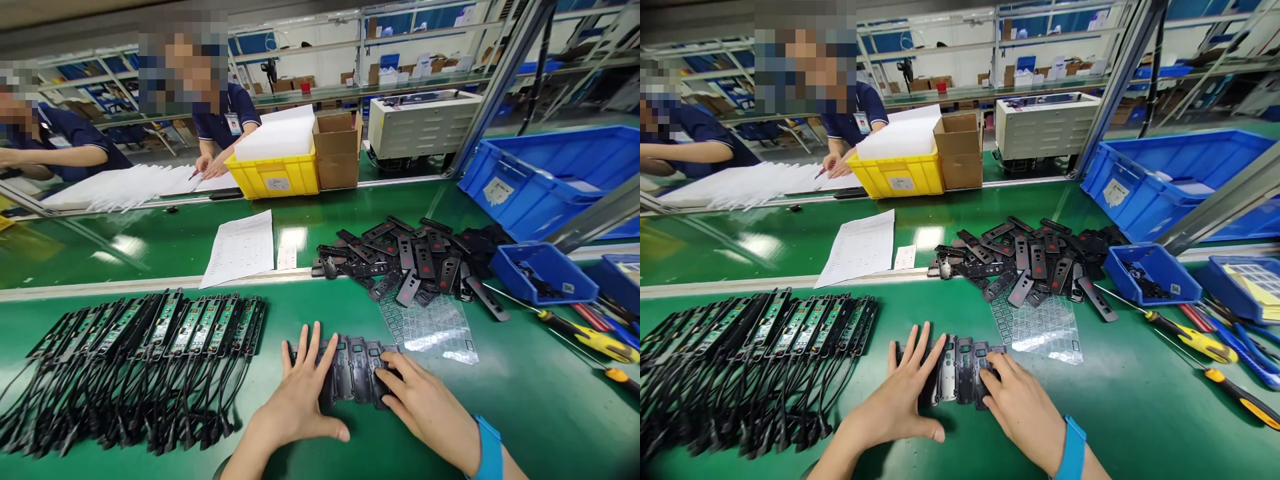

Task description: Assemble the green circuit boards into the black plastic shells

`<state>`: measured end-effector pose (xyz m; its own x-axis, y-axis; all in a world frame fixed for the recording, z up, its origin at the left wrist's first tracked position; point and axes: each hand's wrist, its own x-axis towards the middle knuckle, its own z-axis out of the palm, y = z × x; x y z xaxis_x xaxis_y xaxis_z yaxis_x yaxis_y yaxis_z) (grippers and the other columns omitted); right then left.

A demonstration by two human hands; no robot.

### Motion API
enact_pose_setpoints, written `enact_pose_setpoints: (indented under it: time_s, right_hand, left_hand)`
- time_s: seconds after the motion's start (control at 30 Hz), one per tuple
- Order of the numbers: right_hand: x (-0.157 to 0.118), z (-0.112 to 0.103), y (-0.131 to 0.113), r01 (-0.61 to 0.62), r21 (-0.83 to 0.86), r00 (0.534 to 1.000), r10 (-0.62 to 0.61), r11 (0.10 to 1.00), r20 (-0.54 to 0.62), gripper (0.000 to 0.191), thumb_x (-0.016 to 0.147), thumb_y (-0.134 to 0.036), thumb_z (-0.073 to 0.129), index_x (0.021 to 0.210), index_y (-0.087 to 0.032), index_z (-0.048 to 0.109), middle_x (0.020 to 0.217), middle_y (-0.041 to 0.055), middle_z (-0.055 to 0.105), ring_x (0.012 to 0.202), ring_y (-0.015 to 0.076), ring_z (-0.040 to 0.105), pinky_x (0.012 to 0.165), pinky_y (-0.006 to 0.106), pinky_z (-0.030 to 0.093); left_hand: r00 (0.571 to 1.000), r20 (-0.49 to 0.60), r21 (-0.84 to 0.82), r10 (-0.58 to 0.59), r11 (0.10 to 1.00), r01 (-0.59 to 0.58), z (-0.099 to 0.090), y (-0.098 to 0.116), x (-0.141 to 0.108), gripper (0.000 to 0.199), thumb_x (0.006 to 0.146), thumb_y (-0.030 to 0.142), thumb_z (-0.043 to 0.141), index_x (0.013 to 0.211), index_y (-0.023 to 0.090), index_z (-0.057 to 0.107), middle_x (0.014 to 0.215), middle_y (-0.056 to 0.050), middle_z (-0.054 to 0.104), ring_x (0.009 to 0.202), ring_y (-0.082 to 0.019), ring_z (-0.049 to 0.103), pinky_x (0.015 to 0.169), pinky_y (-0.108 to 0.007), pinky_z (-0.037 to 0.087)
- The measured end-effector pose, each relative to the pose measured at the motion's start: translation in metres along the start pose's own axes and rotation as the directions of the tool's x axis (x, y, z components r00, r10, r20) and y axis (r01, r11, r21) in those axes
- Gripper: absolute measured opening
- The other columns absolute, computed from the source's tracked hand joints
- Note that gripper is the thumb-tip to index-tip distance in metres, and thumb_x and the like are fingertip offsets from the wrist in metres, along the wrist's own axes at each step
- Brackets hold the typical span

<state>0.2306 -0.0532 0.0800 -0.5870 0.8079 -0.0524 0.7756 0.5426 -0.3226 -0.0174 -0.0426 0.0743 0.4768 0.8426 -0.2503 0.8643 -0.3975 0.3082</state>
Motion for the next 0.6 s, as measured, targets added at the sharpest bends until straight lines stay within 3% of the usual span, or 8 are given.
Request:
enact_pose_setpoints:
  time_s: [0.13,0.23,0.3,0.37,0.47,0.53,0.6]
  right_hand:
    - [-0.001,-0.007,0.001,-0.001,0.112,0.999,-0.005,0.994,0.052,0.021,0.087,-0.014,0.051,0.105,-0.02,0.06,0.11,0.0094,0.054,0.092,0.023,0.06,0.071,0.039,0.057]
    - [-0.001,-0.01,0.003,0.024,0.172,0.998,-0.034,0.985,0.056,0.021,0.089,-0.017,0.049,0.107,-0.021,0.06,0.106,0.0079,0.056,0.086,0.0205,0.06,0.071,0.038,0.056]
    - [0.0,-0.009,0.004,0.056,0.162,0.998,-0.059,0.985,0.017,0.026,0.088,-0.026,0.054,0.113,-0.02,0.059,0.112,0.0106,0.056,0.099,0.0254,0.058,0.082,0.044,0.052]
    - [0.003,-0.003,0.004,0.117,0.136,0.993,-0.116,0.984,-0.016,0.058,0.081,-0.048,0.062,0.129,-0.018,0.049,0.128,0.0159,0.05,0.119,0.0342,0.046,0.098,0.056,0.041]
    - [0.006,0.01,0.003,0.178,0.11,0.984,-0.179,0.978,0.0,0.117,0.06,-0.074,0.064,0.148,-0.014,0.015,0.149,0.0217,0.026,0.136,0.0422,0.02,0.108,0.066,0.018]
    - [0.008,0.019,0.002,0.156,0.097,0.987,-0.16,0.983,0.034,0.128,0.056,-0.072,0.068,0.149,-0.015,0.001,0.152,0.0213,0.017,0.139,0.0411,0.012,0.11,0.066,0.012]
    - [0.009,0.025,0.0,0.129,0.085,0.989,-0.135,0.988,0.064,0.126,0.059,-0.066,0.072,0.148,-0.018,-0.004,0.153,0.019,0.013,0.14,0.0386,0.009,0.111,0.064,0.01]
  left_hand:
    - [0.998,0.06,-0.026,0.029,0.999,-0.027,-0.004,0.004,-0.008,0.137,0.043,0.076,0.07,0.148,0.024,-0.001,0.151,-0.028,-0.008,0.134,-0.052,-0.006,0.093,-0.08,0.008]
    - [0.997,-0.055,0.004,0.062,0.998,-0.062,-0.005,0.009,-0.003,0.127,0.048,0.08,0.062,0.148,0.021,0.011,0.152,-0.026,-0.005,0.137,-0.048,-0.002,0.097,-0.078,0.006]
    - [0.98,-0.153,0.054,0.127,0.991,-0.12,-0.002,0.014,0.003,0.125,0.05,0.083,0.056,0.148,0.019,0.013,0.153,-0.025,-0.003,0.138,-0.047,0.0,0.101,-0.075,0.004]
    - [0.958,-0.192,0.096,0.214,0.975,-0.198,0.005,0.018,0.009,0.125,0.052,0.086,0.05,0.148,0.016,0.01,0.153,-0.024,0.001,0.139,-0.045,0.003,0.104,-0.072,0.005]
    - [0.939,-0.16,0.106,0.304,0.951,-0.29,0.015,0.024,0.015,0.122,0.057,0.086,0.045,0.148,0.014,0.006,0.154,-0.022,0.008,0.14,-0.042,0.005,0.107,-0.067,0.007]
    - [0.941,-0.15,0.087,0.302,0.952,-0.292,0.015,0.025,0.015,0.124,0.058,0.085,0.046,0.148,0.012,0.002,0.153,-0.023,0.009,0.14,-0.041,0.005,0.108,-0.066,0.008]
    - [0.952,-0.144,0.057,0.271,0.963,-0.265,0.01,0.022,0.01,0.128,0.055,0.084,0.051,0.148,0.011,-0.001,0.153,-0.024,0.005,0.14,-0.042,0.003,0.107,-0.067,0.011]
